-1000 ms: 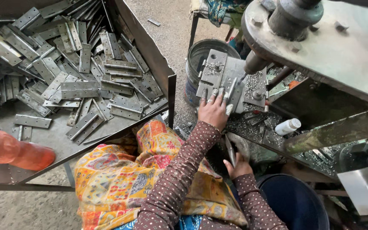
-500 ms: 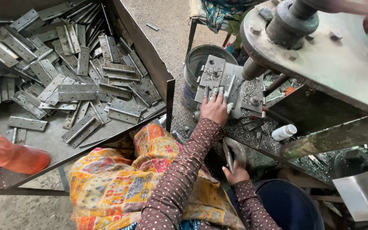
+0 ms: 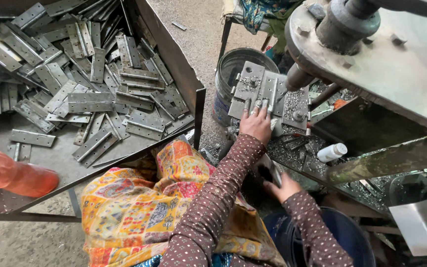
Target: The person repeatedly picks up metal hinge pieces from a bin, places them into a manual punching machine, and operates the lever to process them. The person then removes the processed pieces and returns them to the bin.
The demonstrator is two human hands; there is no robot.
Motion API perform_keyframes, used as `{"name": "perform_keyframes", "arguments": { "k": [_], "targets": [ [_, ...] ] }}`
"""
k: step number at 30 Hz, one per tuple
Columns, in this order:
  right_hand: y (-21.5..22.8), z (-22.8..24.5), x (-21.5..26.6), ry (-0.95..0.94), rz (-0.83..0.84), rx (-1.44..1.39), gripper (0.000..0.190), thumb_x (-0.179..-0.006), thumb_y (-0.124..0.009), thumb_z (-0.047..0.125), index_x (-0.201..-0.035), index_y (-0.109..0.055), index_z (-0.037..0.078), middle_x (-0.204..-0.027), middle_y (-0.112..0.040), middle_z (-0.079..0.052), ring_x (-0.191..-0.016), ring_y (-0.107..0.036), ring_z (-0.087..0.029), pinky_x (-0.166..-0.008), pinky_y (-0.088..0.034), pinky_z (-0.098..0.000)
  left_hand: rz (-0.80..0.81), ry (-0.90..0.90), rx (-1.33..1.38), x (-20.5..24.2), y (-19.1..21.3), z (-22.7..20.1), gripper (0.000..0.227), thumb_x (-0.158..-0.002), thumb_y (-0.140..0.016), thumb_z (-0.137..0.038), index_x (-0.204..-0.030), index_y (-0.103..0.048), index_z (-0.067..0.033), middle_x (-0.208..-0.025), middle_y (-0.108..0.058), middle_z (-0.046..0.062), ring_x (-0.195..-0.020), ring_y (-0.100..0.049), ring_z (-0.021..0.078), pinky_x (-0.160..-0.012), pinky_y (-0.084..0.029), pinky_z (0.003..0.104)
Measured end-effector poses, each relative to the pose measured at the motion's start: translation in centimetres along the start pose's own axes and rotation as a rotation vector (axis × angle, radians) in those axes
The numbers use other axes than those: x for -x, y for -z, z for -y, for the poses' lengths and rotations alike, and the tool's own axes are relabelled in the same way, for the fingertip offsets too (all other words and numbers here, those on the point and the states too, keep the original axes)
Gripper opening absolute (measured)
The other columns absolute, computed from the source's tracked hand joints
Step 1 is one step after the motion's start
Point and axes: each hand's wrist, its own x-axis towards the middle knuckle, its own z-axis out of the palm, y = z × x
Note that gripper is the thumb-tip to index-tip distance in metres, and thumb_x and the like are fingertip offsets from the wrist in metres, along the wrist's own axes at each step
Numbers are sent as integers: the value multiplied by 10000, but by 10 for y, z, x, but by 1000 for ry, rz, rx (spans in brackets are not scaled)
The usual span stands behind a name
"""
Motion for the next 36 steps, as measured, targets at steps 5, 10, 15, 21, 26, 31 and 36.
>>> {"name": "perform_keyframes", "arguments": {
  "k": [5, 10, 15, 21, 26, 31, 36],
  "targets": [
    [-79, -9, 7, -78, -173, 133, 670, -852, -662, 566, -1281, -533, 67, -982, -714, -281, -917, -695, -478, -812, -561, -541, -62, -8, -10, -8, -1, 0, 416, -927, -515, -230, -1253, -670, -24, -1347, -618, 130, -1262, -564, 303, -1085, -398, 566],
    [-56, -1, 13, -27, -94, -51, 673, -799, -691, 557, -1205, -555, 38, -985, -742, -243, -919, -713, -448, -811, -568, -517, -9, -19, -12, 9, 7, 1, 406, -956, -496, -228, -1270, -665, -33, -1404, -598, 131, -1301, -553, 300, -1118, -385, 563],
    [21, 23, 12, -50, 26, 151, 716, -859, -661, 629, -1244, -556, 34, -1031, -740, -256, -935, -742, -399, -851, -590, -464, 80, -81, -249, -18, 1, 5, 356, -940, -465, -251, -1202, -672, -125, -1485, -528, 122, -1400, -474, 282, -1216, -290, 578],
    [-31, 20, 26, -86, -34, -6, 700, -863, -653, 534, -1312, -480, 24, -1004, -716, -273, -901, -726, -428, -800, -588, -498, 226, 28, -40, -44, -19, 13, 425, -1004, -423, -224, -1348, -602, -49, -1491, -516, 129, -1390, -467, 297, -1183, -288, 582],
    [-84, -24, 21, -86, -151, -32, 513, -848, -660, 551, -1108, -600, 113, -953, -736, -252, -926, -702, -464, -806, -558, -550, 163, 14, -19, -35, 1, 7, 398, -1003, -474, -380, -1208, -670, -101, -1524, -477, 130, -1404, -462, 275, -1154, -295, 556],
    [-47, -31, -14, 20, -12, 67, 651, -809, -739, 659, -1015, -736, 42, -903, -744, -253, -906, -732, -441, -796, -582, -509, 0, -51, 90, 15, 50, 51, 341, -906, -570, -322, -1194, -661, -162, -1256, -632, 9, -1212, -612, 165, -1215, -281, 566],
    [11, -29, -20, -41, 92, -110, 530, -877, -759, 463, -1071, -697, -27, -624, -647, -189, -485, -657, -330, -524, -527, -441, -373, 273, 13, 95, 66, 181, 307, -998, -603, -359, -1266, -632, -212, -1282, -616, 6, -1185, -636, 221, -1111, -443, 474]
  ]
}}
